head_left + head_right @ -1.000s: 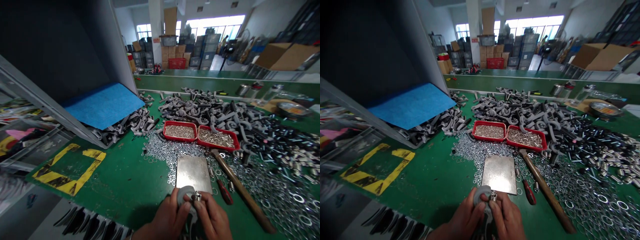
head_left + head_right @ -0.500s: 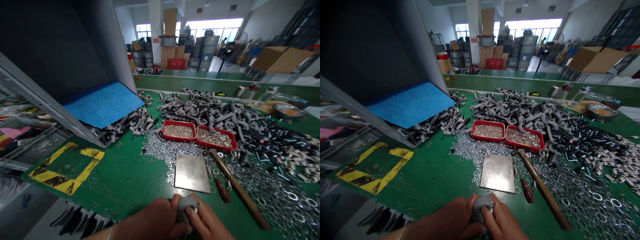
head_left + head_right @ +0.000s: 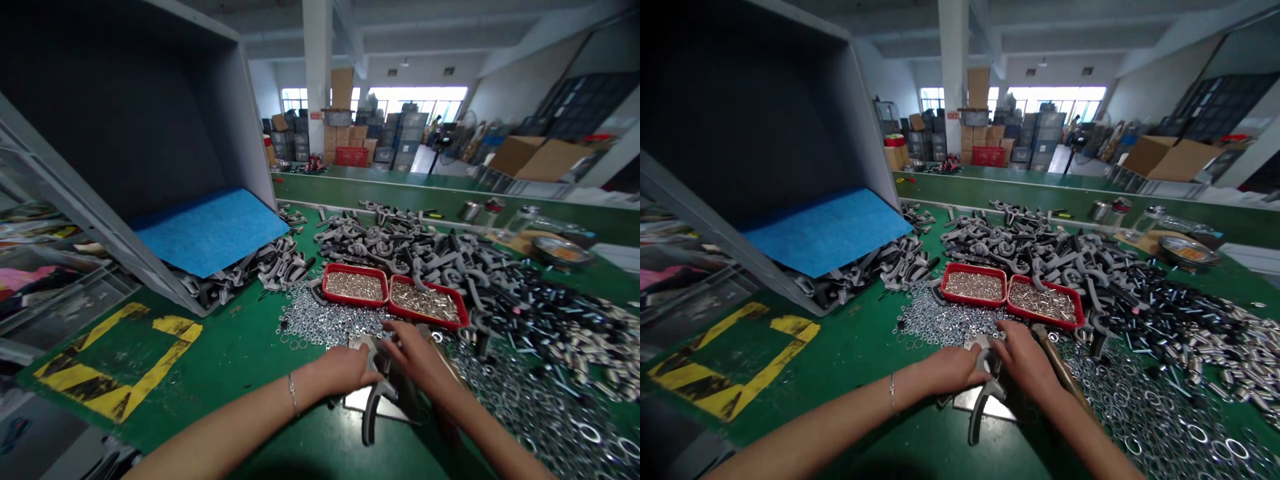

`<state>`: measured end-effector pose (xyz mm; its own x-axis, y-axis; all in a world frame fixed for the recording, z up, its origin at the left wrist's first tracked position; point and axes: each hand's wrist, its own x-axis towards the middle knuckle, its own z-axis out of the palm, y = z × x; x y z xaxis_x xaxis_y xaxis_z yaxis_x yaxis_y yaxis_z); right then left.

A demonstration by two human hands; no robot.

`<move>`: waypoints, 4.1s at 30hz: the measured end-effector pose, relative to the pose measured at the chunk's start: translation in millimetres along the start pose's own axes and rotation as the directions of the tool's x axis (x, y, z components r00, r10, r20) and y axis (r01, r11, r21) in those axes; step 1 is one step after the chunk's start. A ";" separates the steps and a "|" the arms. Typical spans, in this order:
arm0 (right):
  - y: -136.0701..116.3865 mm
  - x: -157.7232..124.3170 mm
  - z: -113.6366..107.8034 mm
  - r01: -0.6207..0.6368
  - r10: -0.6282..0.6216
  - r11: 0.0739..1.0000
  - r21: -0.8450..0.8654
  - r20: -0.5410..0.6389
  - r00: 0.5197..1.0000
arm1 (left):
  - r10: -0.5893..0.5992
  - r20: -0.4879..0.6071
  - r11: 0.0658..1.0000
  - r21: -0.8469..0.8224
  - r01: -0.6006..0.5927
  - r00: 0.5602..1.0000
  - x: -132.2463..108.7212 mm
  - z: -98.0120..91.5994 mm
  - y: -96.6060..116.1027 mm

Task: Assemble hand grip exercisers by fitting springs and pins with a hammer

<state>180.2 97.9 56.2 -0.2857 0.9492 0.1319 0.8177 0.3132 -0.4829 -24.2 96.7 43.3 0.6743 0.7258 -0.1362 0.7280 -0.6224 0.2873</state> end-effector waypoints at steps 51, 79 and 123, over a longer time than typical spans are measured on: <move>33.4 -40.9 4.9 -0.219 0.299 0.813 0.539 -0.064 0.952 | -0.023 -0.212 1.000 -0.015 0.021 0.977 203.9 -29.3 18.5; -2.0 -10.5 -11.9 0.223 -0.137 0.936 -0.271 0.302 0.943 | -0.508 -0.255 0.543 -0.837 0.075 0.823 -4.8 32.2 -5.3; 7.4 -23.5 -0.7 -0.017 0.033 0.996 -0.085 0.184 0.982 | 0.185 -0.391 0.969 0.225 -0.101 0.902 17.3 37.2 30.0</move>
<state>193.3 77.9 50.2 -0.3460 0.9371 -0.0457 0.8620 0.2983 -0.4098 14.0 79.7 14.3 0.6942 0.6539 0.3007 0.6653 -0.7424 0.0786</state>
